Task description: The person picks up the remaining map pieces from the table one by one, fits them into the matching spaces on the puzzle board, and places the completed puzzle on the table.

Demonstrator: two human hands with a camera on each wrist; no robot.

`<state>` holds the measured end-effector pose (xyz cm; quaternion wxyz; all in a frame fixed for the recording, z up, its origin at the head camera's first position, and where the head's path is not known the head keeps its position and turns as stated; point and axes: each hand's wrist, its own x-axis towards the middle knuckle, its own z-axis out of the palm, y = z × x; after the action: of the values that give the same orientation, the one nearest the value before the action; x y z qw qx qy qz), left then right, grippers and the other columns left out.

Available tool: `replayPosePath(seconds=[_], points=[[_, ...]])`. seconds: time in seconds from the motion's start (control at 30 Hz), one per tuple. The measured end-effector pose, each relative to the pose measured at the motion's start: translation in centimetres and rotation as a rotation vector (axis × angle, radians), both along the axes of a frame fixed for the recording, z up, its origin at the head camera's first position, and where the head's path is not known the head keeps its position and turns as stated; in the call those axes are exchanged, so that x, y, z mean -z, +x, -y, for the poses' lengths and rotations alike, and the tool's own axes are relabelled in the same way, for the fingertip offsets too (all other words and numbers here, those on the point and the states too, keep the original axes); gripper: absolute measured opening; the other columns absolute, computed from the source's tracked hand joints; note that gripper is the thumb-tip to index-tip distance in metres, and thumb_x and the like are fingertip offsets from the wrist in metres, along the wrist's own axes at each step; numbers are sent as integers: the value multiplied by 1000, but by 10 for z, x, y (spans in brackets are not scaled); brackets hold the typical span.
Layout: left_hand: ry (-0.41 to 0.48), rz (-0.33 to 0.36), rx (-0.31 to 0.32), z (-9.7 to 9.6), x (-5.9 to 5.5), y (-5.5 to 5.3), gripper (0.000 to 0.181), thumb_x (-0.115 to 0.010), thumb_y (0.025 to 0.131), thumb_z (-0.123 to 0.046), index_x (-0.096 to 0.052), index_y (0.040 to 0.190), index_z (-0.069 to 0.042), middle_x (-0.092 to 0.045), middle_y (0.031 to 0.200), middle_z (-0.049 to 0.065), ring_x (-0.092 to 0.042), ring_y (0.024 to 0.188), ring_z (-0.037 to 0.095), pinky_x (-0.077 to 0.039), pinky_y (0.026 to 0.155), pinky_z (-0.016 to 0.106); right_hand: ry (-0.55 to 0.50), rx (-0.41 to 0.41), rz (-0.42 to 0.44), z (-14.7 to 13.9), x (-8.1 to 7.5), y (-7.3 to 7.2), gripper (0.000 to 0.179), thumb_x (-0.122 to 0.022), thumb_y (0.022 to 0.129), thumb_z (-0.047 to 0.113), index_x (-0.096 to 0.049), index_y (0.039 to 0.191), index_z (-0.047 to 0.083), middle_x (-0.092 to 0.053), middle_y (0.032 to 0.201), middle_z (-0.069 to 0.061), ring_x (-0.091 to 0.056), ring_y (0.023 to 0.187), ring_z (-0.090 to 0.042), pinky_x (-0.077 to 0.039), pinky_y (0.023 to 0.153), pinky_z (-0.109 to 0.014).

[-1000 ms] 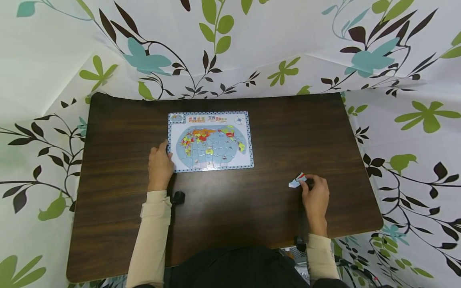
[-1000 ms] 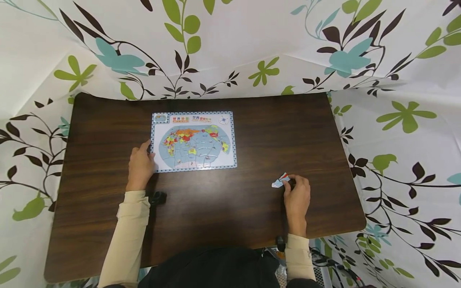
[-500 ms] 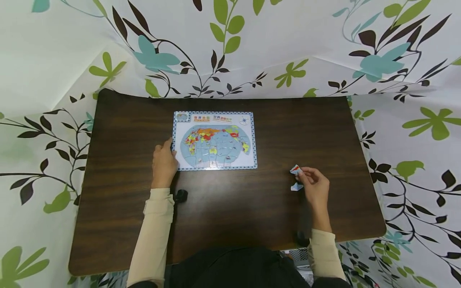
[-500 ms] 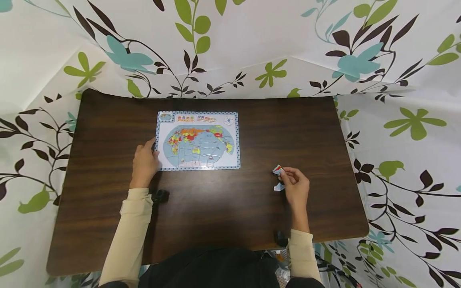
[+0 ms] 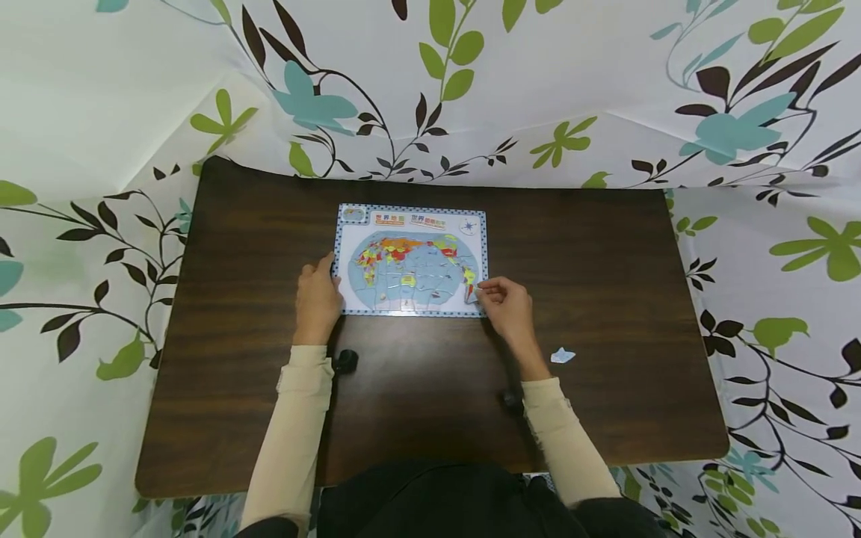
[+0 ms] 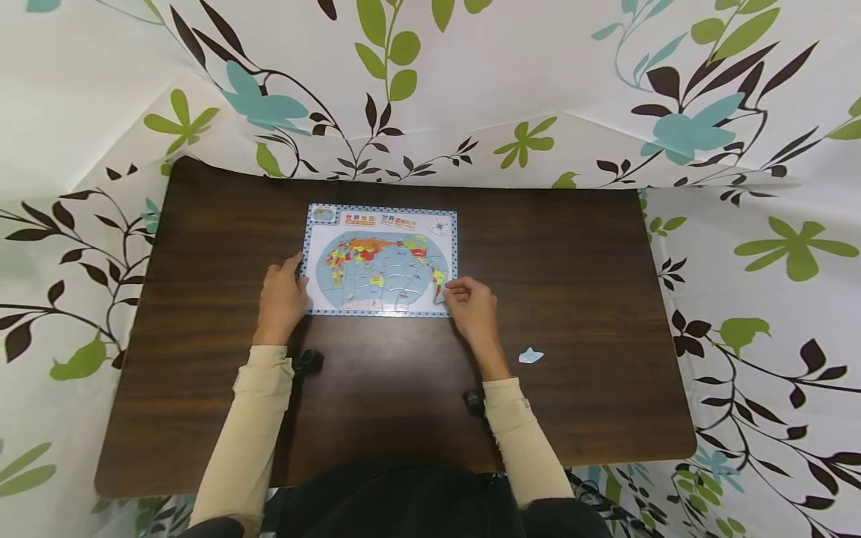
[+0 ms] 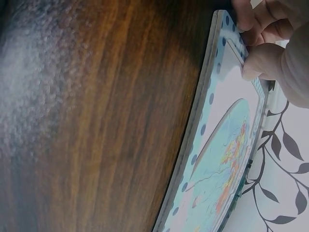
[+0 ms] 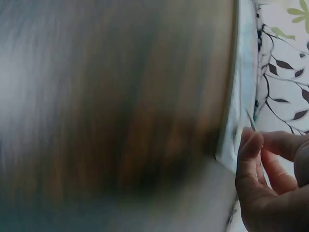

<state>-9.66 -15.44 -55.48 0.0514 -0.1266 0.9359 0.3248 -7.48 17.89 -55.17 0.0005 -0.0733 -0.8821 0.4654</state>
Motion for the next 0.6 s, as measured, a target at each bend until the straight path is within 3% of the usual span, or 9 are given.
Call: replayPosePath(seconds=[0.13, 0.4, 0.6], points=[[4, 2, 2, 1, 0, 0, 50, -50, 103, -11, -41, 152, -9, -50, 130, 30, -52, 113, 45, -47, 87, 61, 64, 15, -11, 17, 9, 0, 12, -75, 90, 19, -75, 95, 8, -75, 87, -6, -71, 75, -17, -55, 63, -27], [11, -4, 3, -1, 1, 0, 49, -52, 103, -10, -42, 151, -8, -50, 128, 30, -51, 110, 43, -46, 86, 59, 156, 66, -32, 27, 10, -1, 15, -75, 90, 23, -74, 92, 8, -73, 80, -4, -68, 71, -16, -54, 62, -32], [8, -25, 3, 1, 2, 0, 49, -53, 102, -10, -43, 150, -7, -50, 127, 30, -52, 111, 44, -47, 86, 59, 239, 32, -41, 31, 9, -3, 16, -75, 89, 23, -73, 88, 7, -69, 84, -7, -65, 74, -18, -52, 63, -33]])
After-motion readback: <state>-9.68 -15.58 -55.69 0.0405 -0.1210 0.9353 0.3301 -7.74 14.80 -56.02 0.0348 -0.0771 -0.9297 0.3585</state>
